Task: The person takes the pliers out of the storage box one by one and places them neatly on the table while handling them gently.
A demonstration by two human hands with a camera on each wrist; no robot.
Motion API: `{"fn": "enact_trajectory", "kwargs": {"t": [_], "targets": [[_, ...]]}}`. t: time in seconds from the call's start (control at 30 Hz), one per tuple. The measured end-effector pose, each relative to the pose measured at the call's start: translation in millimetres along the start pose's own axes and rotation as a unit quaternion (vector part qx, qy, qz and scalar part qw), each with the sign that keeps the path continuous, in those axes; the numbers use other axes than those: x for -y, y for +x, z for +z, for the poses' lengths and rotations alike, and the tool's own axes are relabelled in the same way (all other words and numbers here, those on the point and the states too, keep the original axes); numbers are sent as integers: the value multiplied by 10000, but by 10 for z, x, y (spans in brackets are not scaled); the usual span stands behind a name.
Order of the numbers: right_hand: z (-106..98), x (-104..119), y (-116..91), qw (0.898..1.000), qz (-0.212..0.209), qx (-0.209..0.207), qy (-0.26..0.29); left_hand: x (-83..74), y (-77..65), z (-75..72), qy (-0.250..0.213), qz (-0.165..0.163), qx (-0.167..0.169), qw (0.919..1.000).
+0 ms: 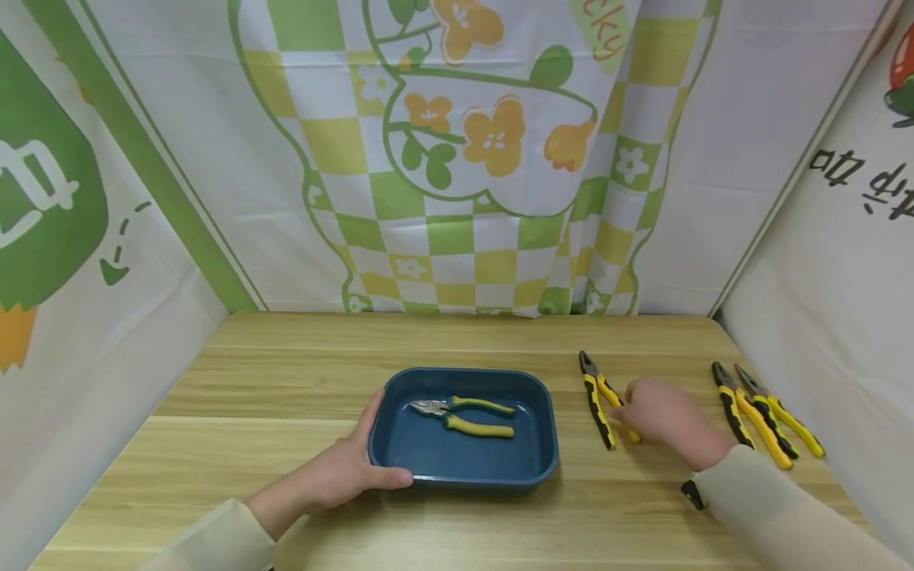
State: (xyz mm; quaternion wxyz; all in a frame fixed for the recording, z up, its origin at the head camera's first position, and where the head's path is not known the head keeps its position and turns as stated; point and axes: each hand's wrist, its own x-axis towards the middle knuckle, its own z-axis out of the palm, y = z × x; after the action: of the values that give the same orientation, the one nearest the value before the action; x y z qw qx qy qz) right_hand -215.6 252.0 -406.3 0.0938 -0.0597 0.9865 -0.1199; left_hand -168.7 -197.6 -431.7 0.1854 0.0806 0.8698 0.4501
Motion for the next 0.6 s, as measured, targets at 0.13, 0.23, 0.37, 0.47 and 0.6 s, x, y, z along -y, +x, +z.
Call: {"fn": "enact_trajectory", "kwargs": {"t": [0.13, 0.23, 0.37, 0.47, 0.6], "targets": [[43, 113, 27, 9987, 23, -65, -503, 3, 1, 6, 116, -36, -35, 9999], [107, 168, 49, 9978, 84, -111, -655, 6, -3, 7, 213, -17, -53, 9998], [153, 224, 45, 9971, 171, -112, -735, 13, 2, 7, 219, 35, -50, 9997], [141, 258, 25, 9966, 214, -73, -796, 16, 8, 7, 213, 51, -54, 9997], [98, 266, -18, 9970, 260, 0, -727, 6, 2, 5, 258, 15, -63, 9996]]}}
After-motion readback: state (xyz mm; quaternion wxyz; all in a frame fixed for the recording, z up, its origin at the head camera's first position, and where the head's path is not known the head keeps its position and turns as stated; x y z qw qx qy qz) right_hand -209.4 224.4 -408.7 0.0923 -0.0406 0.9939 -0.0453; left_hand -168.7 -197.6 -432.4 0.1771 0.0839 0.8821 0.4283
